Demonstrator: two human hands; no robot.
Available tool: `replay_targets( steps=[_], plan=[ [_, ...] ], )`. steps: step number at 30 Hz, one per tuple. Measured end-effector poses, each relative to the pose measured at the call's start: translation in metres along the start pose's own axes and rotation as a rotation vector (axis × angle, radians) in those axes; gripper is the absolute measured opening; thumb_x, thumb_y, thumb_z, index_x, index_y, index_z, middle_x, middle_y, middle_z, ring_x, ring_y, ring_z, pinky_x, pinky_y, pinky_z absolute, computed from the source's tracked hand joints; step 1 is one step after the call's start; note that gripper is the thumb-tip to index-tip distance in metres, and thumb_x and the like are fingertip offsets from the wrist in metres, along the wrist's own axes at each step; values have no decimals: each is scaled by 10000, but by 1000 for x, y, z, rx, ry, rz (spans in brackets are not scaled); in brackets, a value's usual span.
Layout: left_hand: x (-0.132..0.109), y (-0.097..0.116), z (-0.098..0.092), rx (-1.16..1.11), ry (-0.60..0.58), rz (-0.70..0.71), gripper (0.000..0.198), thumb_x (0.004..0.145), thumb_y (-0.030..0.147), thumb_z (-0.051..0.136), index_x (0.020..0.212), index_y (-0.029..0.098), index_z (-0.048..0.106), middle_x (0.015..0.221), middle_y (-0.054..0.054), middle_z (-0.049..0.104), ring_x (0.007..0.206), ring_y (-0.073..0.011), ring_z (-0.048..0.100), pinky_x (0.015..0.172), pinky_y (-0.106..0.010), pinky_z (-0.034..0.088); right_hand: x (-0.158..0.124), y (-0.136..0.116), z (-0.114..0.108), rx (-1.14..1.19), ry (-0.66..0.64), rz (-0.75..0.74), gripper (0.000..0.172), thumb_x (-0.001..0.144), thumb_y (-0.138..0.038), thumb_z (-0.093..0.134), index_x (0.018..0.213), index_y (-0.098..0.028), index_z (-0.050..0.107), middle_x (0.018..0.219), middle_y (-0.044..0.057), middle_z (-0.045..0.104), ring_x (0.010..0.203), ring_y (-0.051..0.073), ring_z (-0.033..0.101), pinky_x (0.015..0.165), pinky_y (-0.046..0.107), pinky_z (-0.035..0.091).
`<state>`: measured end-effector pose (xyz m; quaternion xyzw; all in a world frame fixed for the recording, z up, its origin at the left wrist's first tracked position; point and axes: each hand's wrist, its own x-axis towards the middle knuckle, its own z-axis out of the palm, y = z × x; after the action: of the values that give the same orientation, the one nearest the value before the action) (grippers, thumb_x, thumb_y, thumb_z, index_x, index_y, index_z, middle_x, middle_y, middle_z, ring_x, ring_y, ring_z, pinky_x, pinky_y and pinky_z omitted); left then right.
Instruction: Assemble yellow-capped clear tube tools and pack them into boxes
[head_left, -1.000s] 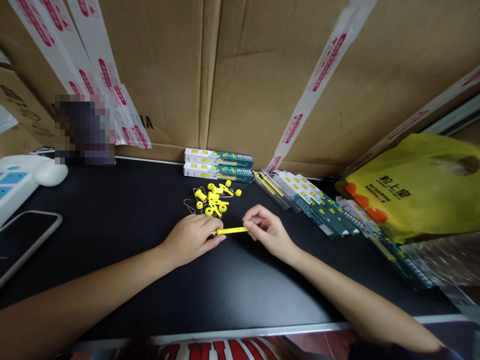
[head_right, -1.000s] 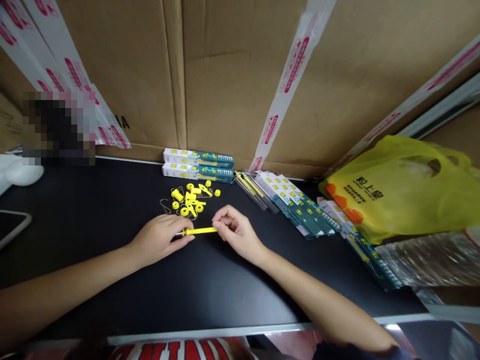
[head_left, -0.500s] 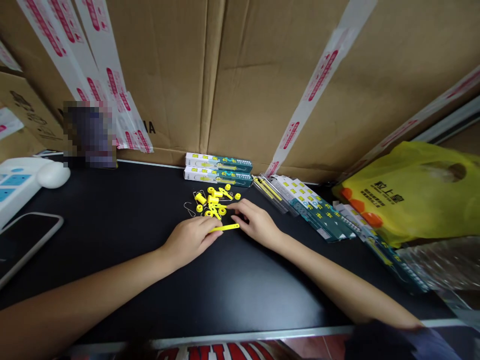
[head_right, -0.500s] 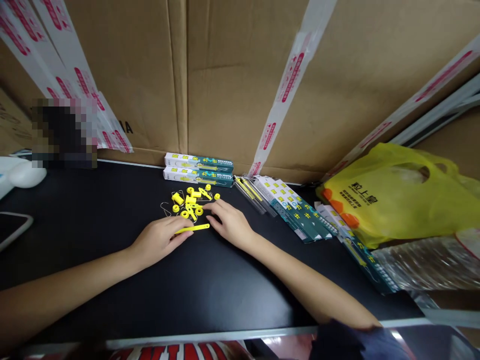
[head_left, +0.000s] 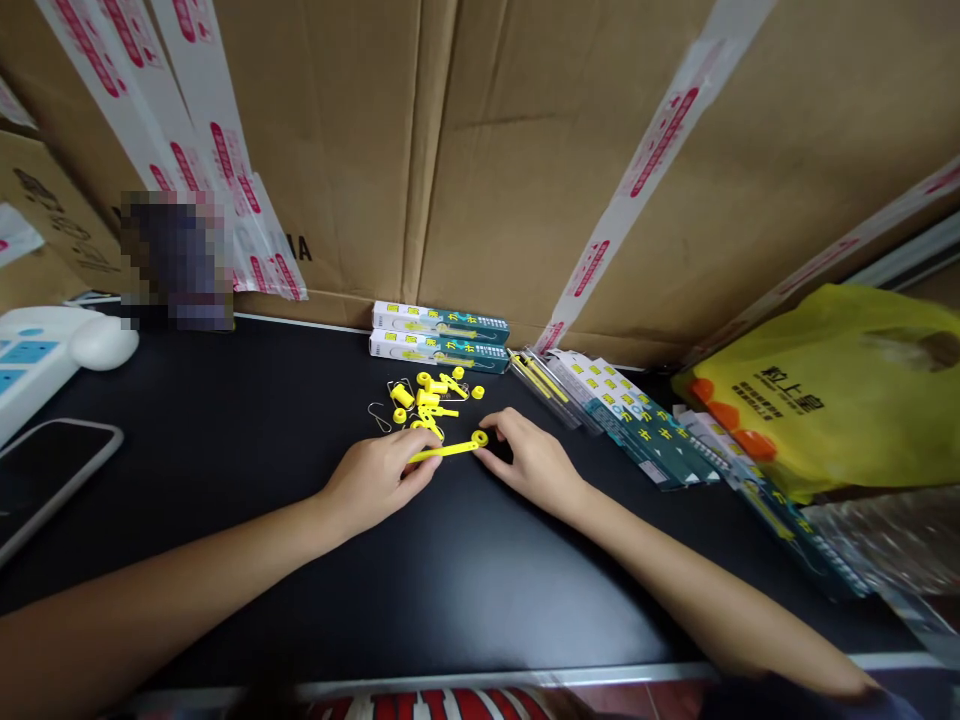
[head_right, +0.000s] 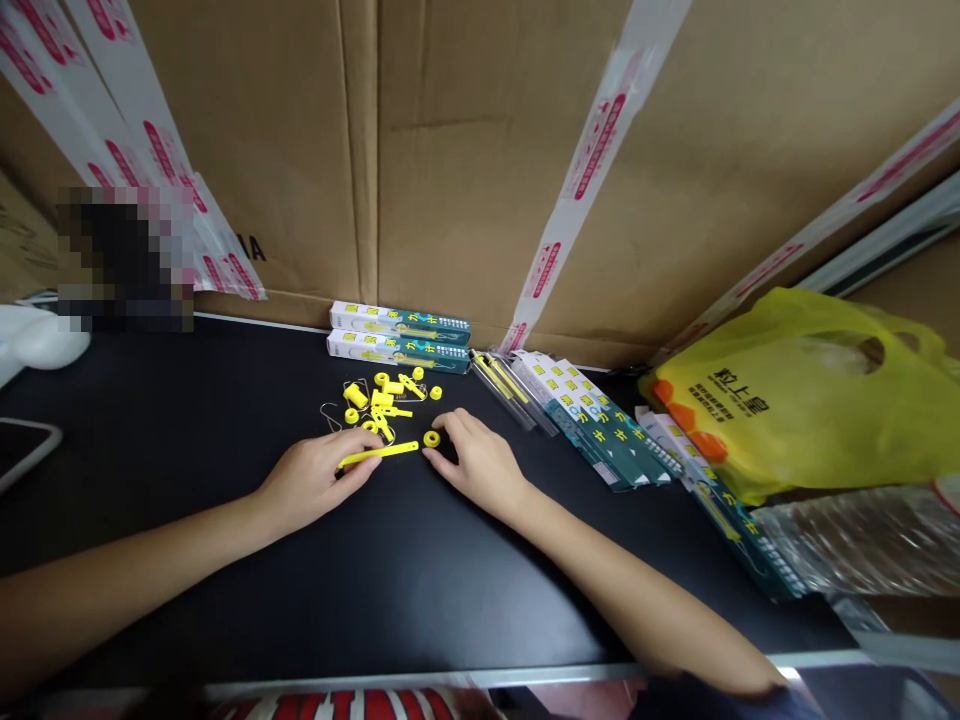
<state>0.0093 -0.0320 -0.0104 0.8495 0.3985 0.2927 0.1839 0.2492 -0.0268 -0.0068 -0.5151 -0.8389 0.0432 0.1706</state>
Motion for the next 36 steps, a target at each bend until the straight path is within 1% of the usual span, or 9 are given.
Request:
replay_targets(
  steps=[2, 4, 8, 12, 16, 21, 30, 32, 36],
  plan=[
    [1, 1, 0, 15, -14, -12, 123, 903, 242, 482, 970, 220, 584, 900, 26, 678, 745, -128, 654, 657, -229, 454, 1, 1, -2, 41, -27, 7, 157, 850, -309, 597, 963, -208, 557, 877, 30, 569, 788, 171, 577, 682, 280, 456],
    [1, 1, 0, 31, -21, -2, 131, 899, 229, 477, 972, 220, 586, 901, 23, 678, 747, -129, 653, 658, -229, 456, 2, 1, -3, 104, -36, 9, 125, 832, -289, 622, 915, -208, 576, 831, 14, 557, 751, 154, 562, 665, 266, 446],
    [1, 1, 1, 61, -30, 50, 142, 903, 222, 467, 973, 220, 590, 942, 16, 678, 803, -131, 654, 700, -227, 468, 1, -3, -4, 248, 2, -21, 118, 811, -254, 642, 898, -201, 582, 784, 5, 565, 694, 137, 526, 627, 251, 427],
    [0, 1, 1, 90, -59, 81, 163, 908, 221, 459, 984, 221, 604, 953, 14, 676, 804, -129, 651, 718, -225, 479, -5, -10, 2, 411, 13, -50, 109, 811, -217, 612, 894, -207, 543, 791, -2, 588, 656, 119, 517, 604, 240, 435],
    [-1, 1, 1, 137, -79, 85, 165, 899, 218, 477, 973, 224, 624, 920, 14, 673, 735, -117, 641, 655, -210, 463, -8, -13, 13, 543, 30, -44, 154, 802, -160, 570, 930, -216, 504, 750, -23, 563, 612, 102, 512, 578, 221, 447],
    [0, 1, 1, 157, -66, 85, 167, 903, 223, 474, 969, 221, 628, 913, 14, 671, 713, -110, 632, 640, -206, 450, -9, -16, 16, 521, 57, -57, 153, 798, -159, 568, 914, -217, 488, 716, -30, 530, 587, 97, 500, 546, 209, 438],
    [-1, 1, 2, 219, -78, 117, 174, 908, 233, 466, 939, 219, 636, 840, 15, 654, 652, -100, 614, 582, -193, 426, -10, -16, 14, 313, 111, -201, 106, 832, -157, 527, 924, -210, 518, 772, 18, 589, 620, 120, 533, 578, 240, 454],
    [-1, 1, 1, 236, -78, 121, 179, 912, 238, 460, 944, 221, 635, 844, 15, 656, 671, -107, 625, 591, -197, 435, -9, -16, 14, 325, 97, -200, 131, 827, -150, 524, 942, -213, 514, 800, 22, 595, 629, 120, 537, 592, 242, 463],
    [-2, 1, 1, 237, -53, 117, 185, 920, 239, 451, 960, 221, 630, 861, 15, 663, 702, -115, 640, 620, -206, 455, -9, -16, 14, 384, 60, -186, 254, 785, -106, 512, 1011, -220, 485, 820, 9, 572, 642, 114, 531, 608, 236, 468]
  ],
)
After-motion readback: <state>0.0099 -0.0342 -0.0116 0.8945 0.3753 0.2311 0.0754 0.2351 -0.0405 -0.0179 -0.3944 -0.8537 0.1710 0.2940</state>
